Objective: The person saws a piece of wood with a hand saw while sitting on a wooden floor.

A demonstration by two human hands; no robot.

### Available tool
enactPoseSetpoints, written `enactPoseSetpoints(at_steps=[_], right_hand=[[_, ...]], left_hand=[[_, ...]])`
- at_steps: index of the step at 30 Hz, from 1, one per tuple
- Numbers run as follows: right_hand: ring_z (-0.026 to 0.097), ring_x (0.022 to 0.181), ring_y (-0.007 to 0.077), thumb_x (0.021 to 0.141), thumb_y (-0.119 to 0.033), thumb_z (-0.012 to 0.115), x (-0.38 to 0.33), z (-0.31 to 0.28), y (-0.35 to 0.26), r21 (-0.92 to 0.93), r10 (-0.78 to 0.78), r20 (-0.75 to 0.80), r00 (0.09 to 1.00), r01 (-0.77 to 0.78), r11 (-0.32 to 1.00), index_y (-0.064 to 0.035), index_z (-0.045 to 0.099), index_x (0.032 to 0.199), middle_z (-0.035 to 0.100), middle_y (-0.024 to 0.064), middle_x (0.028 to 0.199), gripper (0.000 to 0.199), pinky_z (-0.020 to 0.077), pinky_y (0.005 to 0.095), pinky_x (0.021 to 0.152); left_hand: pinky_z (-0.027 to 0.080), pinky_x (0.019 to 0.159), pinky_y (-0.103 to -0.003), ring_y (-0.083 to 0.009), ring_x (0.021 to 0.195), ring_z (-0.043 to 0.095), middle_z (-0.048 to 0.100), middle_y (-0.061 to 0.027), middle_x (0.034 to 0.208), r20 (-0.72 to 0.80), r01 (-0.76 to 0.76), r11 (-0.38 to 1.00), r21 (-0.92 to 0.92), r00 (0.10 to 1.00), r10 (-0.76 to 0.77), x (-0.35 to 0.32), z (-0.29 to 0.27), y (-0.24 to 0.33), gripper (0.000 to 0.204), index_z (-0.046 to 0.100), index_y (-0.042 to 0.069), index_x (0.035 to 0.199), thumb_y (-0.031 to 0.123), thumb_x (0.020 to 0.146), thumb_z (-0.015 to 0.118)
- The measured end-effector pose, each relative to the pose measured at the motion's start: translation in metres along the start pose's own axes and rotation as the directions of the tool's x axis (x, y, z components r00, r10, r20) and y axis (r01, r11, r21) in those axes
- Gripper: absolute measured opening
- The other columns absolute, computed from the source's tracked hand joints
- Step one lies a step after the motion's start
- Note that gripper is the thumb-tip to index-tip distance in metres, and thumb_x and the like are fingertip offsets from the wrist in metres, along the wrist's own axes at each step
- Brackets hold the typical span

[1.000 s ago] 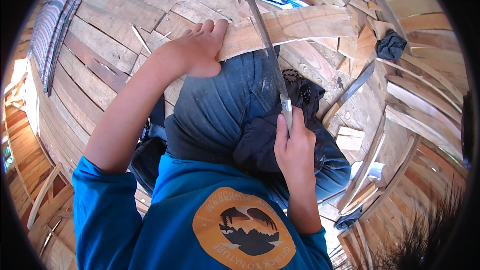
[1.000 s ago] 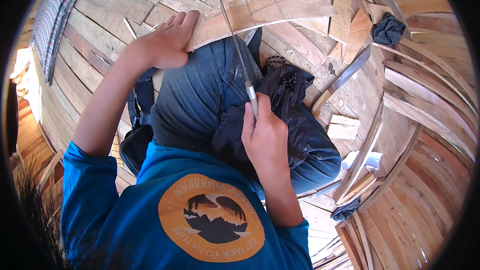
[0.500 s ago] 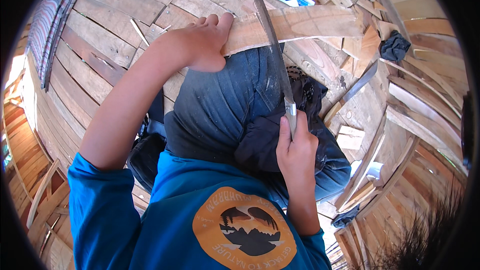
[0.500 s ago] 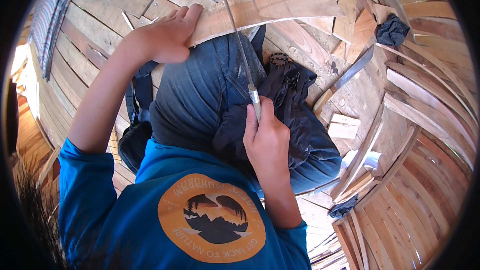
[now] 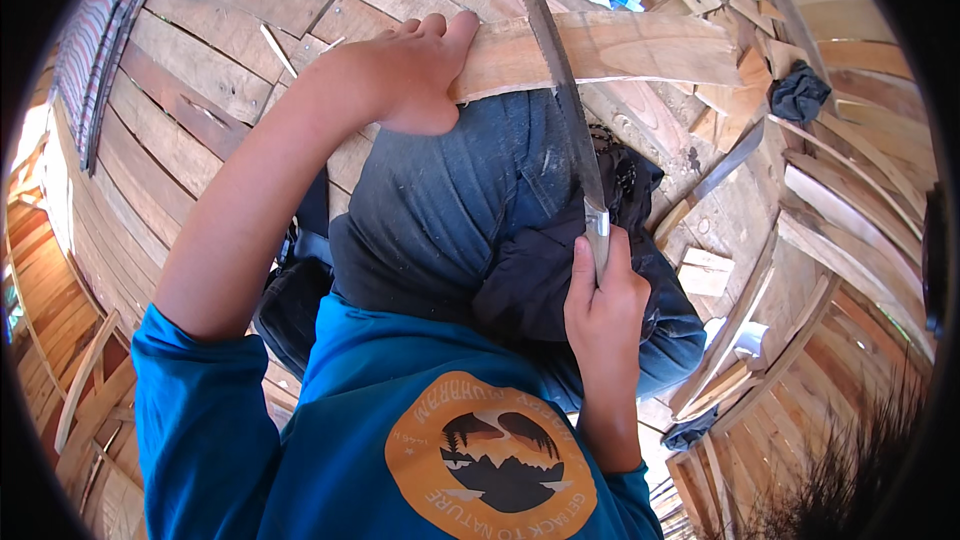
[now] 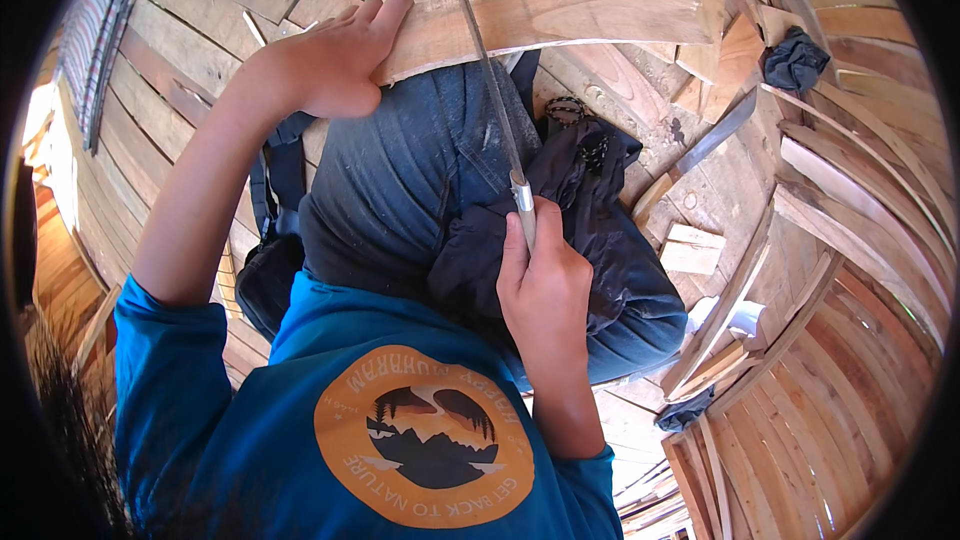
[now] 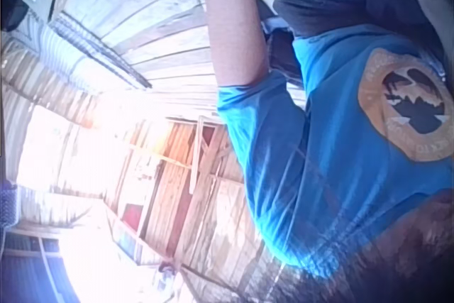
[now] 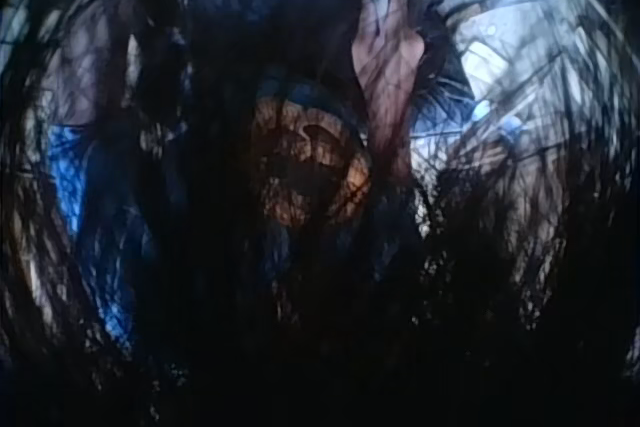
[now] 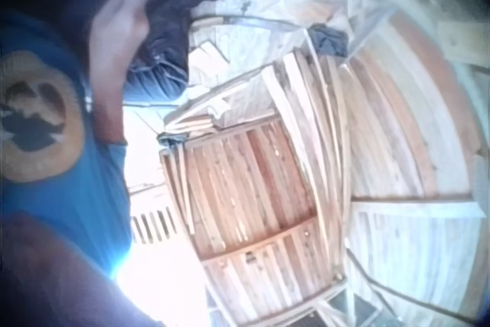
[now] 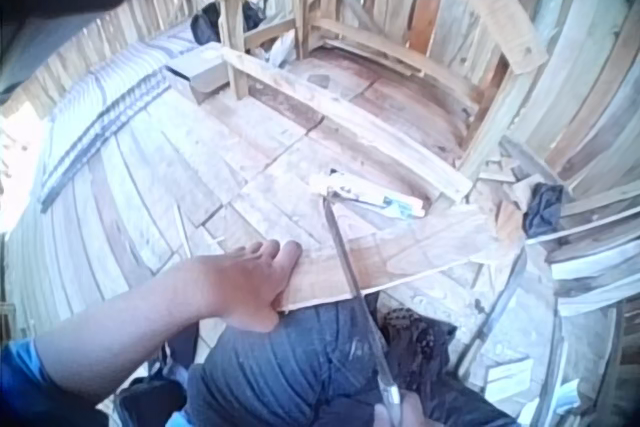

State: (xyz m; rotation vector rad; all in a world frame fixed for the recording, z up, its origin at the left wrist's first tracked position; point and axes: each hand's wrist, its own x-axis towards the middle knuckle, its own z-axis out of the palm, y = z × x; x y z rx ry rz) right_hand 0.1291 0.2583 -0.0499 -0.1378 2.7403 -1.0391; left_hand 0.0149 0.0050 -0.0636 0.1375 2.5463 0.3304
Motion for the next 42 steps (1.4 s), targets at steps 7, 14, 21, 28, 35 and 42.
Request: enactPoseSetpoints(at_steps=[7,14,21,28,35,42], right_hand=[[0.065,0.060,0.0367,0.098,-0.012,0.056,0.001,0.001,0.002,0.033,-0.013,0.002,1.000,0.013,0.999,0.0015,0.057,0.105,0.061,0.0199,0.069,0.015,0.0474,0.0370,0.053],[0.066,0.063,0.0387,0.098,-0.013,0.056,-0.002,-0.004,-0.004,0.041,0.003,-0.016,1.000,-0.002,0.999,0.0021,0.057,0.106,0.062,0.0208,0.070,0.017,0.0484,0.0373,0.055],[0.069,0.065,0.0372,0.096,-0.009,0.058,-0.006,-0.003,0.008,0.007,-0.032,-0.025,0.999,0.033,0.999,0.0009,0.058,0.111,0.064,0.0221,0.072,0.018,0.0508,0.0382,0.053],[0.068,0.064,0.0378,0.096,-0.009,0.058,-0.008,-0.004,0.007,0.006,-0.049,-0.026,0.998,0.049,0.999,0.0012,0.058,0.110,0.063,0.0221,0.071,0.018,0.0505,0.0395,0.052],[0.067,0.062,0.0374,0.096,-0.009,0.059,-0.008,-0.002,0.010,0.005,-0.038,-0.017,0.999,0.038,0.999,0.0001,0.058,0.109,0.062,0.0214,0.068,0.016,0.0499,0.0392,0.052],[0.067,0.061,0.0374,0.096,-0.009,0.059,-0.010,-0.001,0.009,0.004,-0.046,-0.029,0.999,0.046,0.999,-0.0003,0.059,0.109,0.062,0.0215,0.069,0.016,0.0498,0.0394,0.051]], left_hand=[[0.044,0.104,-0.045,-0.0422,0.126,0.050,0.051,-0.0273,0.128,0.001,0.025,0.999,0.020,1.000,-0.025,-0.001,-0.001,0.004,0.080,0.026,0.002,0.143,0.000,0.068,0.055],[0.045,0.102,-0.045,-0.0409,0.127,0.049,0.050,-0.0280,0.131,0.014,0.052,0.999,-0.017,0.999,-0.052,0.002,0.001,0.005,0.080,0.024,0.001,0.144,-0.001,0.069,0.053],[0.046,0.098,-0.047,-0.0409,0.127,0.049,0.050,-0.0287,0.130,0.048,0.040,0.999,-0.027,0.998,-0.039,0.001,-0.003,0.004,0.080,0.022,0.000,0.144,-0.004,0.070,0.050],[0.047,0.097,-0.047,-0.0415,0.126,0.050,0.051,-0.0291,0.129,0.067,0.052,0.999,-0.012,0.996,-0.052,0.003,-0.004,0.005,0.080,0.020,0.000,0.144,-0.002,0.070,0.050],[0.048,0.096,-0.047,-0.0421,0.125,0.051,0.052,-0.0295,0.128,0.083,0.049,0.998,-0.032,0.996,-0.046,0.003,-0.005,0.004,0.081,0.020,0.000,0.144,-0.002,0.069,0.051],[0.047,0.097,-0.047,-0.0424,0.125,0.051,0.052,-0.0300,0.127,0.028,0.029,0.999,-0.020,0.999,-0.028,0.005,0.002,0.000,0.080,0.021,0.000,0.143,-0.002,0.069,0.051]])
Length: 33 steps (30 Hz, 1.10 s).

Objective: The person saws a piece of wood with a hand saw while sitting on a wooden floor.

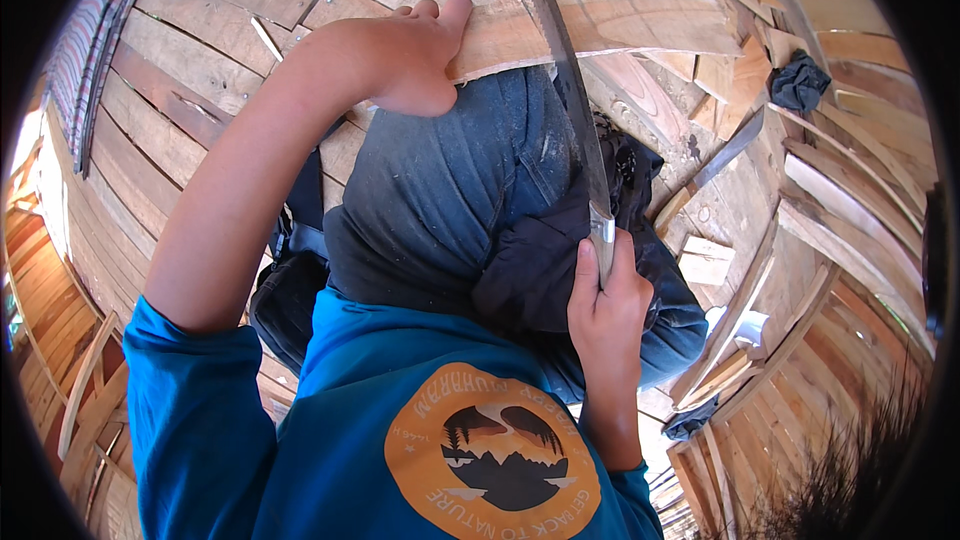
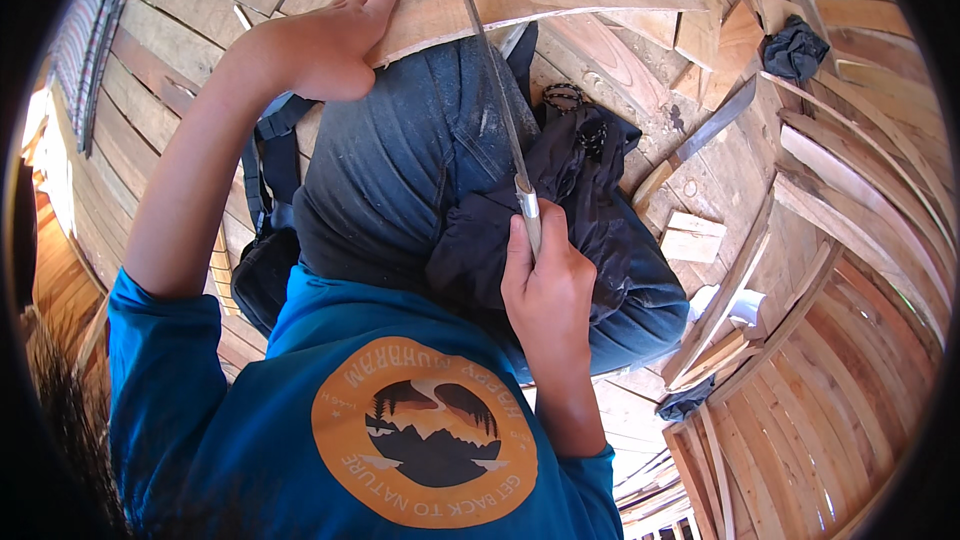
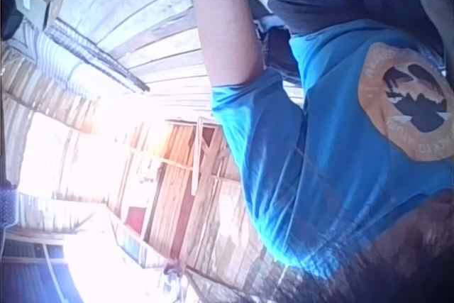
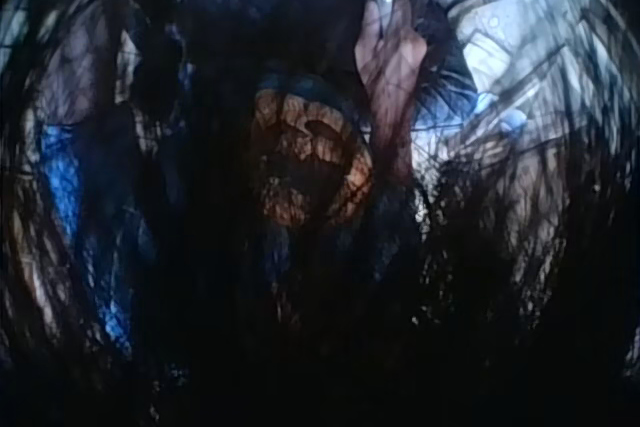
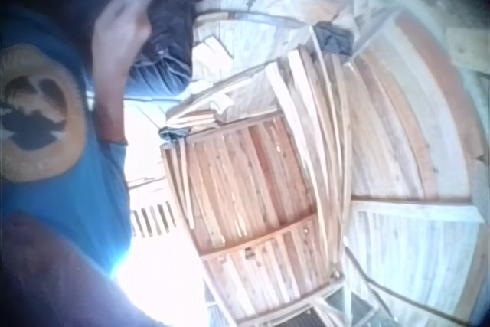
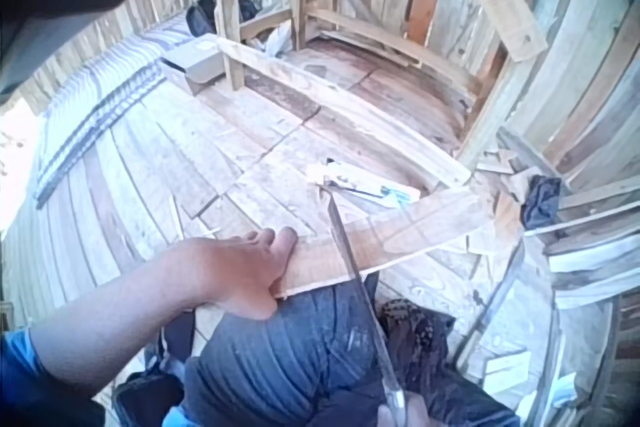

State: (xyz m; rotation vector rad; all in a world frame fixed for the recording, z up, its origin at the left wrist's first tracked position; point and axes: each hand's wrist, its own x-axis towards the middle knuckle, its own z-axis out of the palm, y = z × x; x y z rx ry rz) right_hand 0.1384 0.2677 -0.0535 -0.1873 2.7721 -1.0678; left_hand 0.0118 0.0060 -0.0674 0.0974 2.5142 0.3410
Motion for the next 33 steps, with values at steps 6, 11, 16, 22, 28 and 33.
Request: enactPoseSetpoints(at_steps=[6,11,16,22,28,33], right_hand=[[0.068,0.062,0.0374,0.096,-0.010,0.059,0.000,0.000,-0.001,-0.006,0.009,0.004,1.000,-0.009,1.000,-0.0004,0.059,0.109,0.063,0.0214,0.069,0.016,0.0501,0.0393,0.051],[0.068,0.063,0.0371,0.096,-0.009,0.059,-0.001,-0.001,-0.001,-0.007,-0.003,-0.008,1.000,0.003,1.000,0.0000,0.059,0.109,0.063,0.0215,0.070,0.016,0.0503,0.0392,0.052],[0.068,0.063,0.0371,0.096,-0.009,0.059,-0.003,0.000,0.002,-0.002,-0.002,-0.013,1.000,0.002,1.000,0.0005,0.058,0.109,0.063,0.0216,0.070,0.017,0.0500,0.0392,0.051],[0.067,0.062,0.0383,0.097,-0.011,0.058,0.000,-0.002,0.000,-0.028,0.021,0.023,1.000,-0.021,0.999,0.0002,0.058,0.108,0.063,0.0218,0.068,0.016,0.0494,0.0406,0.050],[0.065,0.062,0.0414,0.097,-0.013,0.058,0.009,-0.005,-0.008,-0.142,0.025,0.030,0.999,-0.020,0.990,-0.0015,0.057,0.102,0.062,0.0229,0.067,0.013,0.0480,0.0458,0.049],[0.062,0.071,0.0468,0.097,-0.015,0.059,0.027,-0.006,-0.010,-0.129,0.076,0.053,0.996,-0.068,0.989,0.0020,0.057,0.104,0.061,0.0279,0.072,0.019,0.0477,0.0478,0.055]], left_hand=[[0.047,0.097,-0.047,-0.0423,0.124,0.051,0.052,-0.0302,0.127,0.005,-0.002,1.000,0.016,1.000,0.002,0.001,0.000,0.000,0.079,0.021,0.000,0.142,-0.002,0.069,0.051],[0.048,0.097,-0.048,-0.0428,0.122,0.053,0.053,-0.0303,0.125,0.023,0.002,1.000,0.018,1.000,-0.003,-0.001,-0.004,0.004,0.078,0.022,0.000,0.142,-0.002,0.070,0.051],[0.048,0.097,-0.047,-0.0443,0.119,0.055,0.054,-0.0310,0.125,-0.020,-0.028,0.999,0.038,0.999,0.029,0.001,0.001,0.000,0.079,0.021,-0.001,0.143,-0.002,0.070,0.051],[0.047,0.097,-0.047,-0.0445,0.118,0.055,0.055,-0.0305,0.121,-0.021,-0.010,1.000,0.020,1.000,0.011,0.001,0.002,0.000,0.076,0.022,-0.002,0.141,-0.003,0.071,0.051],[0.046,0.098,-0.047,-0.0438,0.120,0.053,0.056,-0.0286,0.117,-0.074,-0.061,0.998,0.030,0.995,0.063,-0.002,0.006,-0.002,0.069,0.029,-0.002,0.136,-0.002,0.070,0.052],[0.044,0.101,-0.046,-0.0427,0.124,0.050,0.053,-0.0284,0.119,-0.169,-0.098,0.995,0.036,0.980,0.103,-0.006,0.015,-0.004,0.069,0.029,-0.002,0.135,-0.001,0.070,0.053]])
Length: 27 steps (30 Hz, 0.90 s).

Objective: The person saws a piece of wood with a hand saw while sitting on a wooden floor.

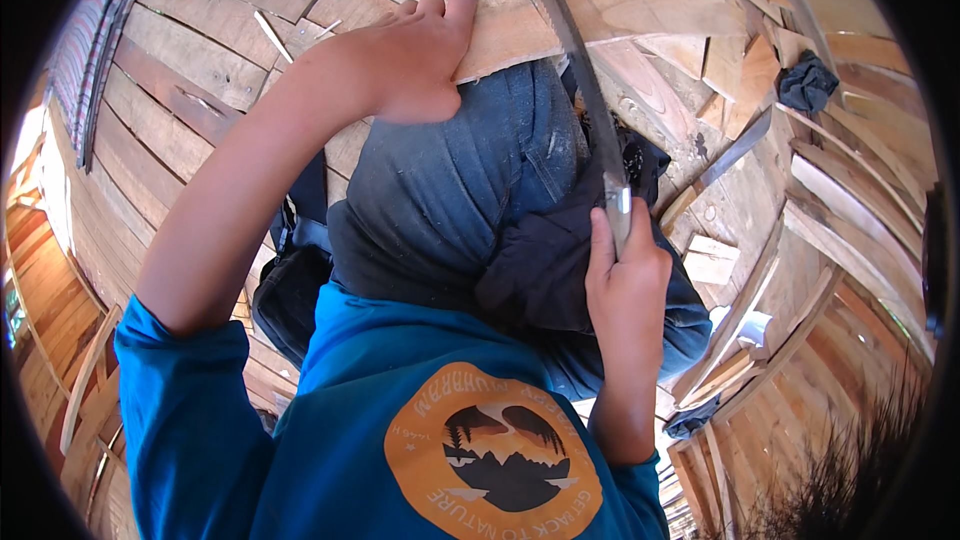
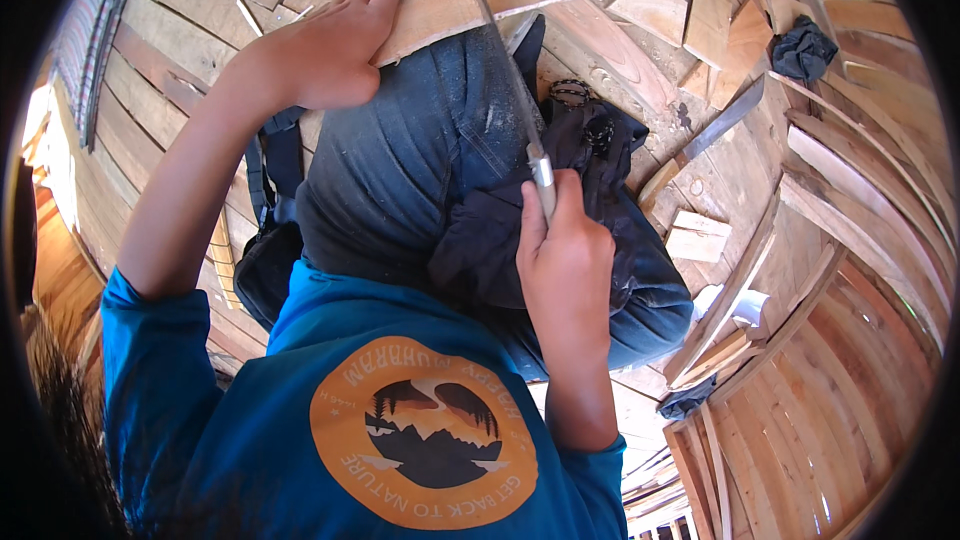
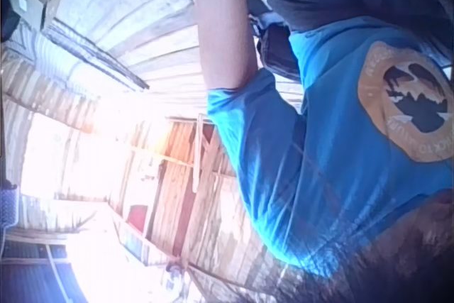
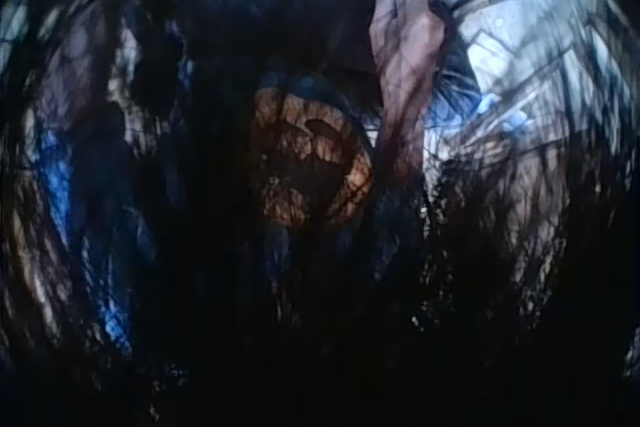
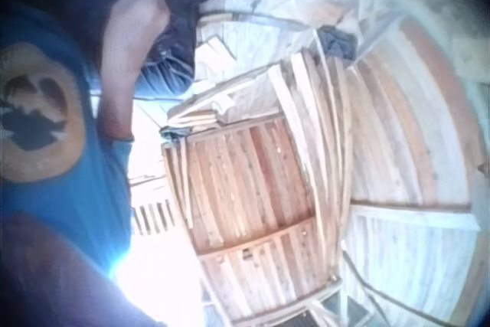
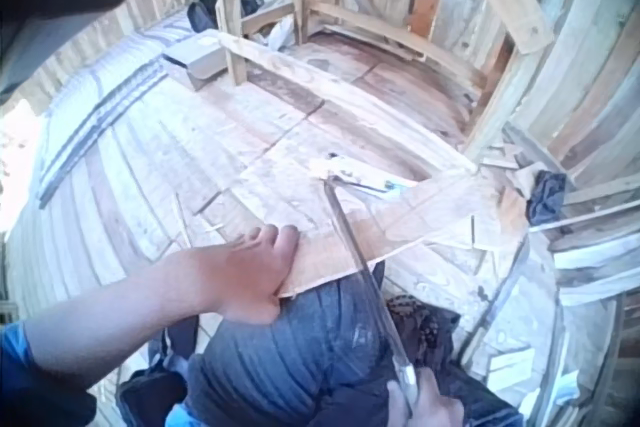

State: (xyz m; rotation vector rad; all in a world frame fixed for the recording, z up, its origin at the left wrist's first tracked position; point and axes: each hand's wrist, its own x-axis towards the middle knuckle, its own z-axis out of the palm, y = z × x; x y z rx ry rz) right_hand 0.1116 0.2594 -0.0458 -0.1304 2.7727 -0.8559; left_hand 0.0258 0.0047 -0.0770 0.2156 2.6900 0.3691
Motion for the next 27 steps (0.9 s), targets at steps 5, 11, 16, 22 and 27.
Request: enactPoseSetpoints(at_steps=[5,11,16,22,27], right_hand=[[0.062,0.078,0.0489,0.097,-0.016,0.059,0.019,0.006,-0.009,-0.049,0.033,0.028,0.999,-0.032,0.998,0.0035,0.058,0.108,0.062,0.0301,0.077,0.023,0.0488,0.0479,0.061],[0.061,0.082,0.0501,0.096,-0.020,0.059,0.055,0.007,-0.023,-0.092,-0.045,0.033,0.998,0.048,0.995,0.0043,0.057,0.113,0.063,0.0318,0.083,0.030,0.0483,0.0537,0.068],[0.062,0.084,0.0506,0.096,-0.022,0.059,0.076,0.020,-0.030,-0.085,-0.097,0.001,0.995,0.097,0.992,0.0030,0.057,0.110,0.063,0.0329,0.084,0.029,0.0483,0.0539,0.070],[0.064,0.083,0.0486,0.098,-0.026,0.055,0.066,0.000,-0.049,0.018,-0.032,-0.043,0.999,0.032,0.999,0.0016,0.057,0.109,0.064,0.0290,0.080,0.030,0.0490,0.0502,0.071],[0.064,0.070,0.0447,0.100,-0.022,0.054,0.013,-0.021,-0.020,0.108,0.009,-0.042,0.999,-0.004,0.994,-0.0010,0.056,0.109,0.062,0.0252,0.071,0.023,0.0472,0.0477,0.058]], left_hand=[[0.043,0.102,-0.046,-0.0428,0.123,0.051,0.052,-0.0283,0.120,0.023,0.026,0.999,-0.019,0.999,-0.025,0.002,0.002,0.000,0.070,0.029,-0.003,0.135,0.000,0.070,0.054],[0.043,0.103,-0.047,-0.0427,0.121,0.051,0.052,-0.0270,0.120,-0.029,0.024,0.999,0.029,0.999,-0.023,0.000,0.002,0.003,0.069,0.031,-0.004,0.134,0.002,0.070,0.056],[0.043,0.101,-0.047,-0.0438,0.119,0.052,0.053,-0.0261,0.118,-0.080,-0.046,0.994,0.098,0.995,0.054,-0.002,0.003,0.009,0.069,0.033,-0.003,0.132,0.004,0.069,0.060],[0.045,0.098,-0.045,-0.0427,0.115,0.055,0.054,-0.0271,0.119,-0.147,0.015,0.997,0.082,0.989,-0.003,-0.004,0.011,0.012,0.064,0.039,-0.005,0.125,0.015,0.071,0.068],[0.042,0.100,-0.044,-0.0422,0.118,0.051,0.052,-0.0255,0.118,-0.134,0.054,0.998,0.027,0.990,-0.050,-0.007,0.005,0.015,0.068,0.036,-0.002,0.128,0.008,0.068,0.065]])
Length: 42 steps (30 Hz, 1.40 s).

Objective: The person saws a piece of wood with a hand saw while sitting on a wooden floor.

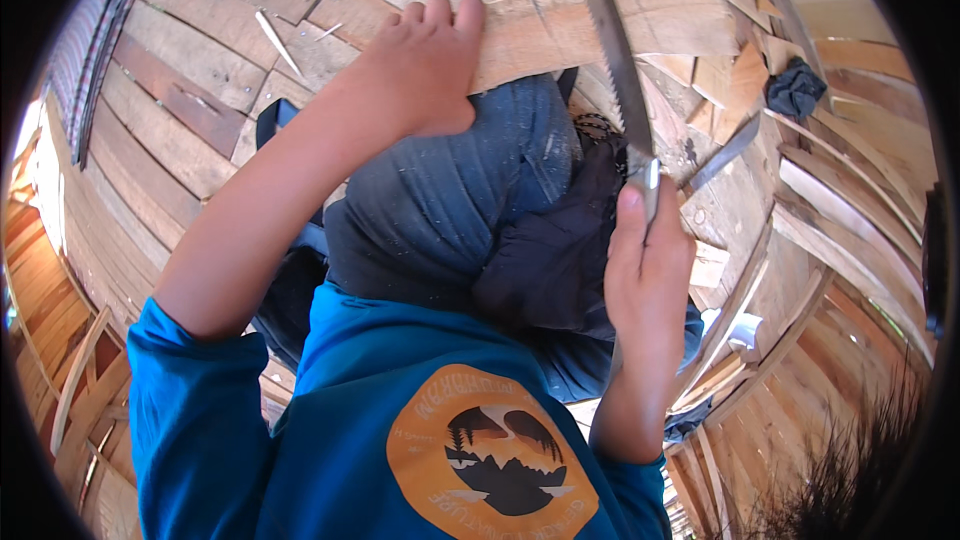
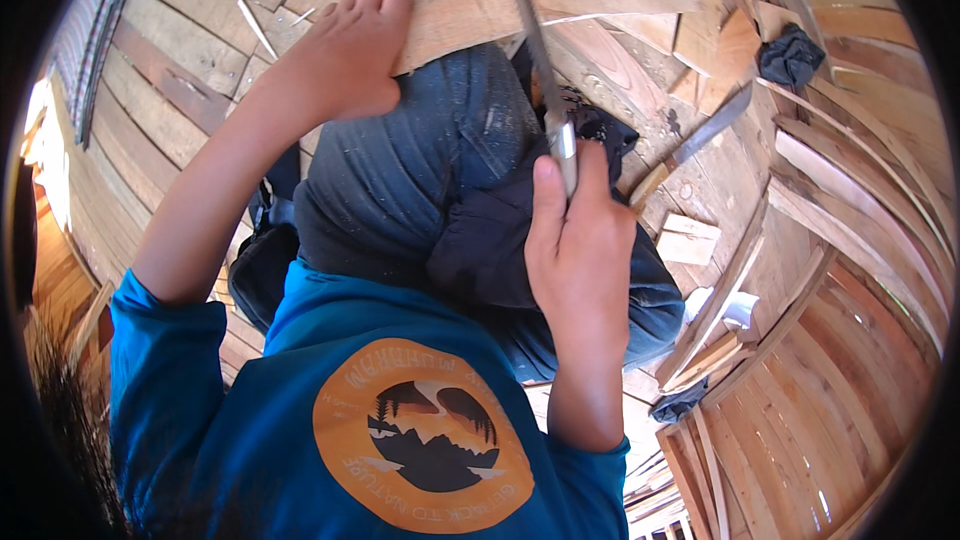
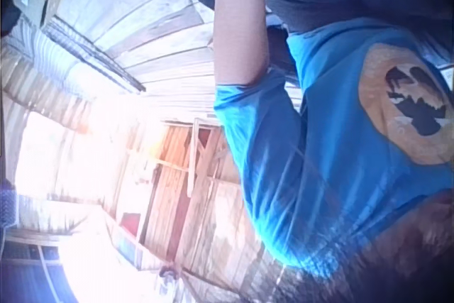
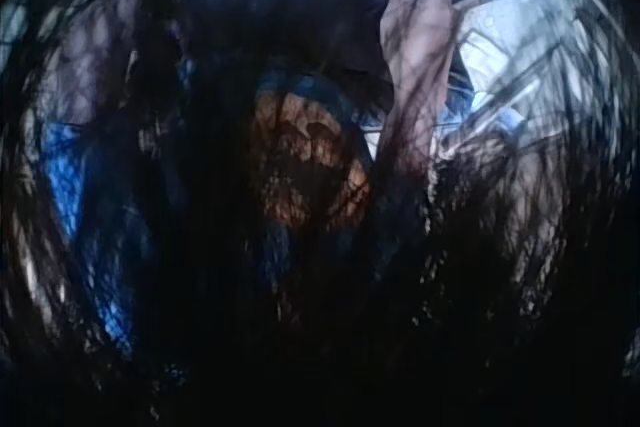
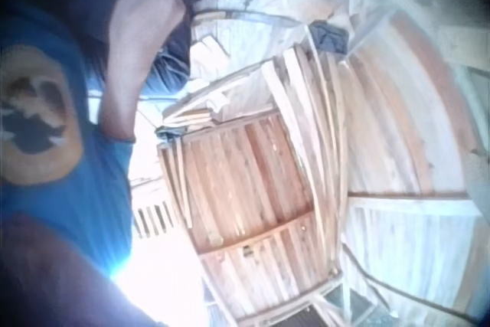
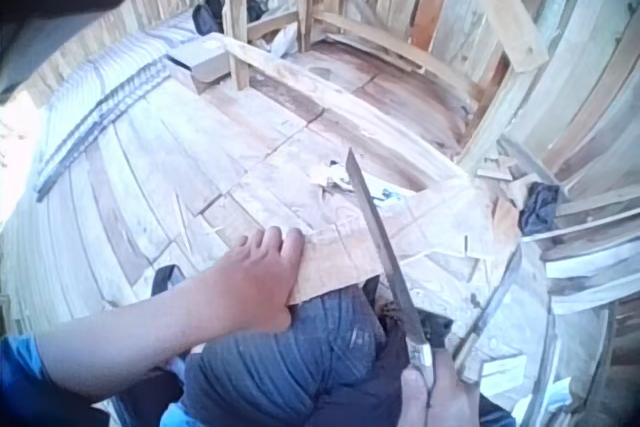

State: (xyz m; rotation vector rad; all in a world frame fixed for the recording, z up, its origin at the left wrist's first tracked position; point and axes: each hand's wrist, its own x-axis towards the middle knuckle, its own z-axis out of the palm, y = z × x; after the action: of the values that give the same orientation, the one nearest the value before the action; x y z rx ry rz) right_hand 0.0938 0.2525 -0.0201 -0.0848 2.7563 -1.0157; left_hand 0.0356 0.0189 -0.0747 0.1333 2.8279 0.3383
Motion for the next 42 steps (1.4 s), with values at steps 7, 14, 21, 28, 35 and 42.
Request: enactPoseSetpoints(at_steps=[7,14,21,28,35,42], right_hand=[[0.063,0.064,0.0446,0.099,-0.018,0.056,-0.032,-0.005,0.023,-0.091,0.014,0.064,0.998,-0.008,0.996,-0.0016,0.056,0.099,0.059,0.0246,0.066,0.017,0.0459,0.0475,0.052],[0.063,0.060,0.0429,0.098,-0.016,0.058,-0.044,-0.008,0.021,-0.051,0.027,0.066,0.997,-0.024,0.998,-0.0002,0.057,0.096,0.059,0.0238,0.064,0.016,0.0448,0.0457,0.049],[0.063,0.059,0.0423,0.097,-0.015,0.059,-0.053,-0.012,0.026,-0.080,0.053,0.073,0.996,-0.047,0.996,0.0012,0.058,0.097,0.058,0.0238,0.064,0.016,0.0445,0.0443,0.049],[0.062,0.058,0.0420,0.097,-0.015,0.059,-0.061,-0.022,0.024,-0.103,0.068,0.092,0.993,-0.059,0.993,0.0019,0.057,0.098,0.057,0.0230,0.062,0.017,0.0442,0.0428,0.049],[0.062,0.059,0.0435,0.097,-0.016,0.059,-0.057,-0.024,0.024,-0.138,0.045,0.106,0.993,-0.030,0.990,0.0028,0.058,0.099,0.056,0.0237,0.062,0.019,0.0442,0.0445,0.049],[0.060,0.061,0.0446,0.098,-0.019,0.058,-0.031,-0.031,0.024,-0.069,0.154,0.135,0.979,-0.145,0.987,0.0038,0.059,0.098,0.055,0.0229,0.062,0.023,0.0429,0.0437,0.050]], left_hand=[[0.041,0.102,-0.045,-0.0421,0.121,0.049,0.052,-0.0241,0.118,-0.030,0.005,0.999,0.049,1.000,-0.004,0.000,0.001,0.005,0.071,0.034,-0.002,0.130,0.004,0.065,0.064],[0.040,0.103,-0.045,-0.0421,0.120,0.049,0.051,-0.0249,0.119,0.066,0.068,0.997,0.044,0.995,-0.071,0.004,-0.005,0.009,0.072,0.034,-0.002,0.130,0.003,0.065,0.063],[0.039,0.103,-0.045,-0.0434,0.121,0.048,0.052,-0.0258,0.117,0.019,0.022,1.000,0.017,1.000,-0.023,0.002,-0.001,0.003,0.070,0.034,-0.001,0.130,0.002,0.065,0.061],[0.039,0.104,-0.045,-0.0432,0.121,0.049,0.052,-0.0261,0.117,0.001,0.022,0.999,0.044,1.000,-0.022,0.003,0.001,0.005,0.071,0.034,-0.001,0.130,0.002,0.065,0.062],[0.041,0.100,-0.044,-0.0416,0.116,0.052,0.054,-0.0255,0.115,-0.065,-0.018,0.995,0.098,0.998,0.024,0.001,0.002,0.004,0.068,0.037,-0.004,0.128,0.004,0.065,0.063],[0.045,0.092,-0.041,-0.0381,0.103,0.057,0.056,-0.0237,0.107,-0.258,-0.091,0.980,0.176,0.957,0.135,-0.001,0.017,-0.004,0.061,0.044,-0.008,0.119,0.009,0.064,0.064]])
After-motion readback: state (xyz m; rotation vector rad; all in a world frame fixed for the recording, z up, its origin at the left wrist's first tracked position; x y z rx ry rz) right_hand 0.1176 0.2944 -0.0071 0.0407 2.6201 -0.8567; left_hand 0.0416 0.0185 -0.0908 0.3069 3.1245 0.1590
